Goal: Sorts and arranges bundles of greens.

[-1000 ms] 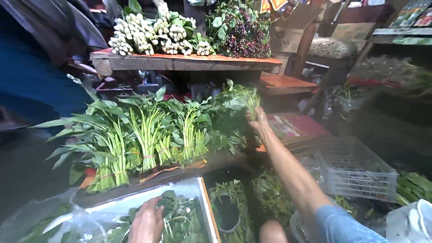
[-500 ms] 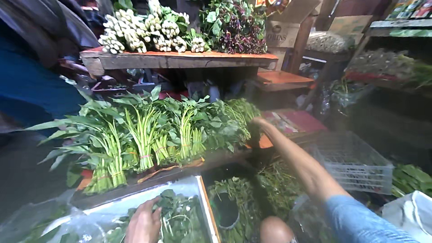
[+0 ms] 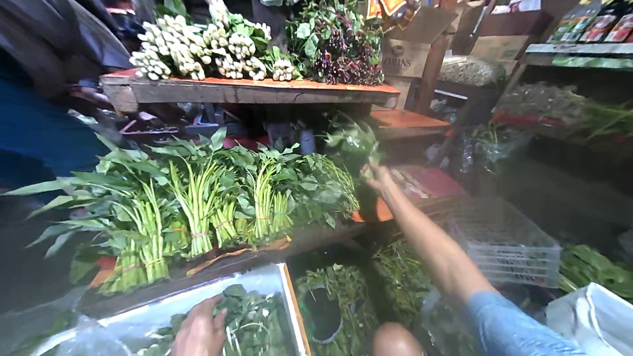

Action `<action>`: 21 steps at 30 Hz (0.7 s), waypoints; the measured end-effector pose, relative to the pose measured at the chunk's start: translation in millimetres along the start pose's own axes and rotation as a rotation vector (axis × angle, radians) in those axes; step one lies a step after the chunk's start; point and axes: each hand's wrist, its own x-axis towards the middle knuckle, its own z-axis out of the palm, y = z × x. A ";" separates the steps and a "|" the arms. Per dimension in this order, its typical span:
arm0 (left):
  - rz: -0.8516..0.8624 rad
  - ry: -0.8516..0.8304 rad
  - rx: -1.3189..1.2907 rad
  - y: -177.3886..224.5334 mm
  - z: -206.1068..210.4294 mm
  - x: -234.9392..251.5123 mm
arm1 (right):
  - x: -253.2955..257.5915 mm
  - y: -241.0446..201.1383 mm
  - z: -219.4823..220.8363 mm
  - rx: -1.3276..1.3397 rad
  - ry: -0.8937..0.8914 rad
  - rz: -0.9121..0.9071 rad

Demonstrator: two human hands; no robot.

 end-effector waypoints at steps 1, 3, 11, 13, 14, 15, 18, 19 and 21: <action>0.010 0.007 -0.004 -1.4 0.7 -1.3 | -9.4 14.7 -10.5 -0.081 0.097 0.081; 0.024 0.020 -0.011 -5.2 -0.5 -4.4 | -32.3 30.3 -25.8 -0.330 0.231 0.180; -0.197 -0.101 -0.006 -10.2 -12.4 -8.5 | -94.8 23.9 -73.0 -0.834 0.259 -0.216; -0.238 -0.149 -0.013 -12.7 -10.2 -8.2 | -115.6 35.8 -78.8 -0.840 0.185 -0.194; -0.253 -0.166 -0.011 -12.1 -10.3 -8.2 | -127.1 43.2 -80.2 -0.888 0.116 -0.169; -0.262 -0.178 -0.004 -10.2 -10.6 -8.2 | -138.6 51.3 -80.8 -0.957 0.030 -0.127; -0.269 -0.187 0.025 -3.5 -6.6 -6.6 | -174.3 65.9 -67.9 -1.292 -0.398 0.074; -0.269 -0.179 0.030 0.6 -5.1 -5.9 | -186.8 66.7 -56.3 -1.408 -0.581 0.093; -0.269 -0.134 0.008 15.5 -4.5 -7.0 | -211.4 64.6 -26.6 -1.568 -0.929 0.039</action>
